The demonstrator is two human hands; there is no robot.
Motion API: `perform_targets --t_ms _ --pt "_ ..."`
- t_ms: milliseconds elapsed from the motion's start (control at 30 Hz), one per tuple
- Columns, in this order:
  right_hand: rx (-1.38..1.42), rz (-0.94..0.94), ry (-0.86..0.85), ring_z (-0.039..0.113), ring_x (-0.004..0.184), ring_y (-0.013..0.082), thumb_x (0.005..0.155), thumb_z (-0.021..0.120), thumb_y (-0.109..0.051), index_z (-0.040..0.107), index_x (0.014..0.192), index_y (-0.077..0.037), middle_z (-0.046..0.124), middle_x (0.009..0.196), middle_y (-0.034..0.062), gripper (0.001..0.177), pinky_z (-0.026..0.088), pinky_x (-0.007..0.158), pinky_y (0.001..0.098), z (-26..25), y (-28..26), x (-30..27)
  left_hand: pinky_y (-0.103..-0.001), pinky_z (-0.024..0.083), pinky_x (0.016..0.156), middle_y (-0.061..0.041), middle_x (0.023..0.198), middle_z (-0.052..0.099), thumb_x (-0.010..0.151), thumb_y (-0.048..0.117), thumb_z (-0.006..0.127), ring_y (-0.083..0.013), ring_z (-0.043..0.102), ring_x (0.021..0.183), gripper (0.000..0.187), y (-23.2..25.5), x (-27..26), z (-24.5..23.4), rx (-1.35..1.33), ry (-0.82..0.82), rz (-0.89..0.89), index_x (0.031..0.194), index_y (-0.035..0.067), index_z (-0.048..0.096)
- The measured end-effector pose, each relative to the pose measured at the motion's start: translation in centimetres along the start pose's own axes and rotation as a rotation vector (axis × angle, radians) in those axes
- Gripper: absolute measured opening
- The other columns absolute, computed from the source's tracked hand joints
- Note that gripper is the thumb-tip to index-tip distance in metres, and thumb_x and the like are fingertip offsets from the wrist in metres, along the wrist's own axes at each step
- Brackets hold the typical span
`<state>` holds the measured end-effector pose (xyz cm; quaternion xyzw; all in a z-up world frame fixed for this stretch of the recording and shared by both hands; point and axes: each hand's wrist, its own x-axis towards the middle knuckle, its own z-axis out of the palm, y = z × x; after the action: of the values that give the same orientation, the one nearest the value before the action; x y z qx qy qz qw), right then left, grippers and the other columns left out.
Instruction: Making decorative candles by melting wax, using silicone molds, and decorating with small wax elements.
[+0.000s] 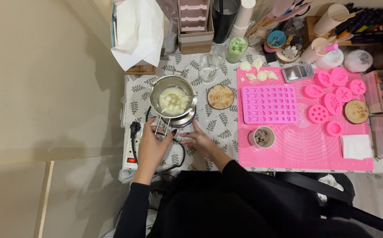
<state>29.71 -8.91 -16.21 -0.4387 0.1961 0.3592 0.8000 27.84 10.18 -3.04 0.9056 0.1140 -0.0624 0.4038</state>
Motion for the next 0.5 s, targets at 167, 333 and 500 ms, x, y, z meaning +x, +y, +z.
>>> perform_targets --t_ms 167,333,500 --pt "-0.291 -0.257 0.158 0.072 0.085 0.0262 0.100 0.053 -0.010 0.048 0.150 -0.007 0.073 0.111 0.0164 0.050 0.059 0.077 0.0386 -4.9 1.1 1.4 -0.040 0.055 0.083 -0.018 0.131 0.056 0.079 0.021 0.083 -0.0269 0.064 0.102 0.087 -0.4 -2.1 -0.9 -0.052 0.152 0.159 0.150 0.001 0.036" --pt "-0.998 -0.766 0.779 0.063 0.078 0.0269 0.091 0.072 -0.009 0.073 0.116 -0.002 0.062 0.091 0.0145 0.025 0.052 0.076 0.0393 -4.8 0.1 -0.7 -0.039 0.054 0.087 -0.017 0.135 0.052 0.082 0.017 0.079 -0.0252 0.064 0.105 0.084 -0.7 -4.0 -2.1 -0.110 0.226 0.171 0.152 0.002 0.035" --pt "-1.038 -0.782 0.775 0.061 0.076 0.0298 0.086 0.076 -0.010 0.077 0.116 -0.007 0.057 0.085 0.0148 0.030 0.051 0.074 0.0408 -4.7 0.9 0.1 -0.039 0.054 0.086 -0.015 0.134 0.053 0.082 0.015 0.079 -0.0245 0.064 0.102 0.082 -1.2 -5.6 -3.0 -0.089 0.224 0.120 0.151 0.004 0.037"
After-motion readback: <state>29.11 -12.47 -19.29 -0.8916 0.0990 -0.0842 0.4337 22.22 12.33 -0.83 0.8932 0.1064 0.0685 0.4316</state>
